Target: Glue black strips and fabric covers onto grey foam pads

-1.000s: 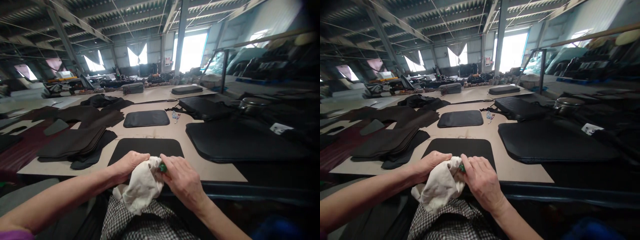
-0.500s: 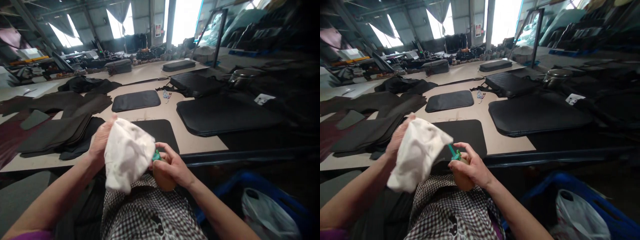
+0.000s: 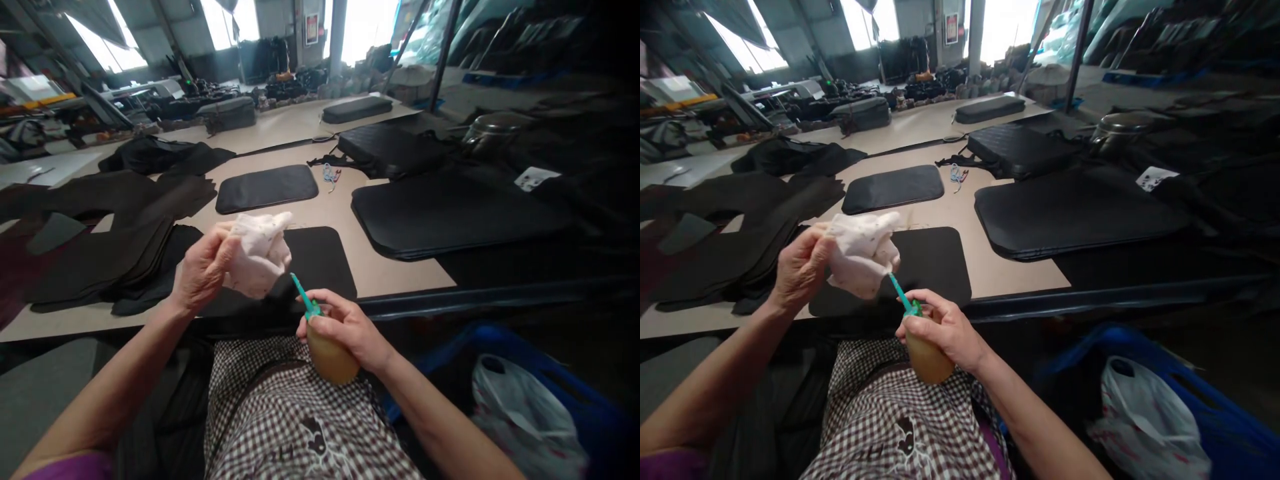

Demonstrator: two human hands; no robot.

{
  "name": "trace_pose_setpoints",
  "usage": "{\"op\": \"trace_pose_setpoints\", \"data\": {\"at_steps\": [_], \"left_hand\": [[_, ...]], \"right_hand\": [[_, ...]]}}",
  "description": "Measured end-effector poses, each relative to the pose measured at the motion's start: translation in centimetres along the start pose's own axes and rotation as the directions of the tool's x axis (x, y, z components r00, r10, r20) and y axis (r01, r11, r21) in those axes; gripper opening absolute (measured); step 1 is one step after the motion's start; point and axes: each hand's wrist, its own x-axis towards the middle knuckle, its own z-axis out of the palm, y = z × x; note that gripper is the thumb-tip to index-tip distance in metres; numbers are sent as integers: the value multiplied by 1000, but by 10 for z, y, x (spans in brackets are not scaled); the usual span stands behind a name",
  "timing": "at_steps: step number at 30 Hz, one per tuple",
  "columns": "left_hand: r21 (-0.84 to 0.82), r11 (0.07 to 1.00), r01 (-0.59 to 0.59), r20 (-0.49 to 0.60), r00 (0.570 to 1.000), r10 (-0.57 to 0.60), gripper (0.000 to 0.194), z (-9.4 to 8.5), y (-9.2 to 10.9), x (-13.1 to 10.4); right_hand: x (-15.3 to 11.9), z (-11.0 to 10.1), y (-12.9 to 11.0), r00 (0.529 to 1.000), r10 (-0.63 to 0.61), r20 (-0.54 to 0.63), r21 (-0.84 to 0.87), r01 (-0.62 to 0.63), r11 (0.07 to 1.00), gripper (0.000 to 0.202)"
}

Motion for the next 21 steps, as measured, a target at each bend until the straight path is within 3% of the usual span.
{"op": "trace_pose_setpoints", "data": {"at_steps": [2, 4, 7, 8, 9, 11, 15, 19, 21], "left_hand": [[-28, 991, -128, 113, 985, 130, 31, 11, 8, -3], [-113, 954, -278, 295, 907, 300, 24, 18, 17, -5], [-190, 858, -477, 596, 638, 487, 7, 23, 27, -7], [-182, 836, -518, 658, 567, 495, 10, 24, 29, -8], [-162, 824, -543, 699, 526, 484, 21, 25, 32, -9], [-121, 818, -562, 742, 496, 451, 38, 24, 35, -11], [-137, 801, -582, 795, 418, 440, 33, 21, 36, -12], [7, 700, -714, 750, 466, 468, 23, 20, 32, -17], [90, 577, -812, 735, 445, 511, 24, 21, 30, -21]], "right_hand": [[3, 1, -2, 999, 41, 31, -25, -40, 999, 46], [6, 1, -5, 995, 90, 53, -39, -88, 995, 47], [10, -4, -8, 991, 106, 79, -20, -105, 994, 46], [10, -6, -9, 991, 98, 92, -19, -97, 995, 43], [11, -8, -10, 989, 97, 108, -27, -94, 995, 40], [11, -13, -12, 982, 118, 147, -55, -111, 992, 34], [12, -15, -17, 957, 181, 228, -95, -163, 982, 30], [16, -13, -22, 946, 211, 245, -145, -179, 973, 34], [18, -14, -22, 935, 232, 268, -159, -195, 968, 41]]}}
